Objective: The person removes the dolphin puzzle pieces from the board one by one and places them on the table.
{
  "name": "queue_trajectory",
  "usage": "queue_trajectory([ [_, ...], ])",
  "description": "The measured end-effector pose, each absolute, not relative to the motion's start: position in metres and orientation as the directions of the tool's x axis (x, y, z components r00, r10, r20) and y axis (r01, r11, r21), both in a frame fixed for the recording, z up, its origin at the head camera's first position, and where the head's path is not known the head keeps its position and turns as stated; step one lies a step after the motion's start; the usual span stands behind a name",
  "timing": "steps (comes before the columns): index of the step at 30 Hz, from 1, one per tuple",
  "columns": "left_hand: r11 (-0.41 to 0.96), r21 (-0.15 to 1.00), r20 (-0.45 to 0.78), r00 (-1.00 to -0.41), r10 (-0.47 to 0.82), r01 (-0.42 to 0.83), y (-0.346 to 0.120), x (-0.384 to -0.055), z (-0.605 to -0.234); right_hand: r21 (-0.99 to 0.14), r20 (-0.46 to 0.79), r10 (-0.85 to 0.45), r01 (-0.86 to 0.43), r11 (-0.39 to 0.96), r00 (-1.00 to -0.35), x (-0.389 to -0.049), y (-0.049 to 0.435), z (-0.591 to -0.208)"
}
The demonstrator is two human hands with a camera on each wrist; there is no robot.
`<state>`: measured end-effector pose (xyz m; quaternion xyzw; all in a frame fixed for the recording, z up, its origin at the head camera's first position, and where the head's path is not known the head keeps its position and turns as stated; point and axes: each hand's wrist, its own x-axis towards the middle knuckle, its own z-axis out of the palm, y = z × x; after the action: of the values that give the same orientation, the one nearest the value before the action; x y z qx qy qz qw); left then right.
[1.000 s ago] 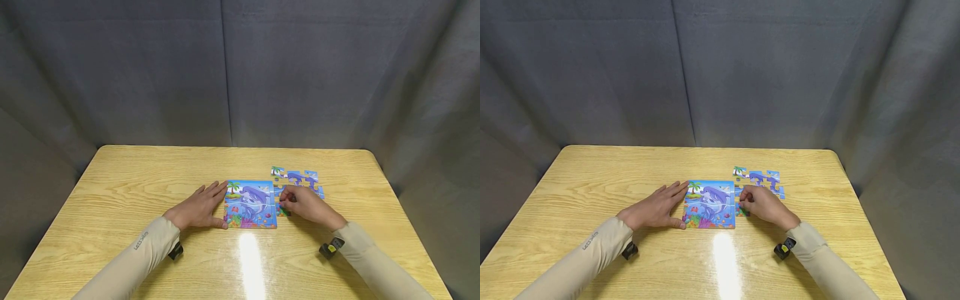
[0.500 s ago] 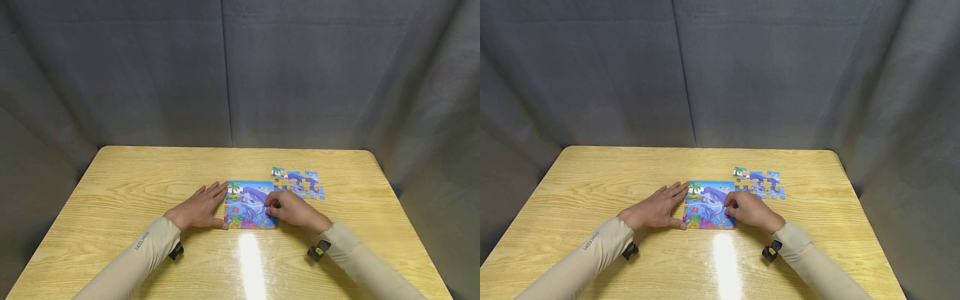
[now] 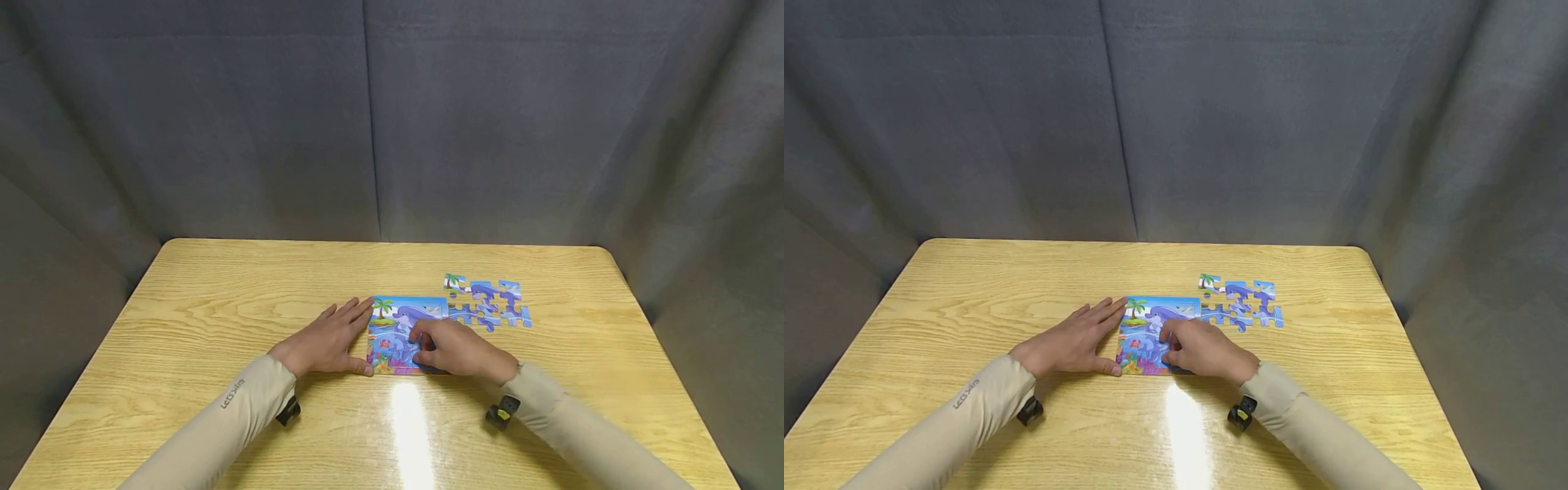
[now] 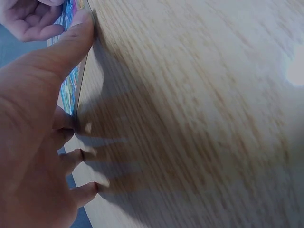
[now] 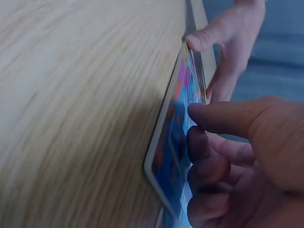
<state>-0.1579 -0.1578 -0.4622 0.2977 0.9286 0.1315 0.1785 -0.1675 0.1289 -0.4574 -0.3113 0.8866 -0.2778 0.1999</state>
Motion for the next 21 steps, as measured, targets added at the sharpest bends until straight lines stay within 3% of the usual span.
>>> queue_trajectory([
  [9, 0.785, 0.353, -0.25, -0.757, 0.603, 0.509, -0.159, -0.158, -0.463, -0.534, -0.291, -0.641, -0.436, 0.725, -0.71, -0.167, 0.111, -0.451],
  [16, 0.782, 0.356, -0.245, -0.756, 0.607, 0.513, -0.158, -0.158, -0.462, -0.644, -0.368, -0.63, -0.301, 0.703, -0.684, -0.174, 0.112, -0.453],
  [21, 0.781, 0.351, -0.245, -0.754, 0.61, 0.517, -0.158, -0.157, -0.461, -0.684, -0.351, -0.629, -0.268, 0.678, -0.694, -0.174, 0.113, -0.454],
])
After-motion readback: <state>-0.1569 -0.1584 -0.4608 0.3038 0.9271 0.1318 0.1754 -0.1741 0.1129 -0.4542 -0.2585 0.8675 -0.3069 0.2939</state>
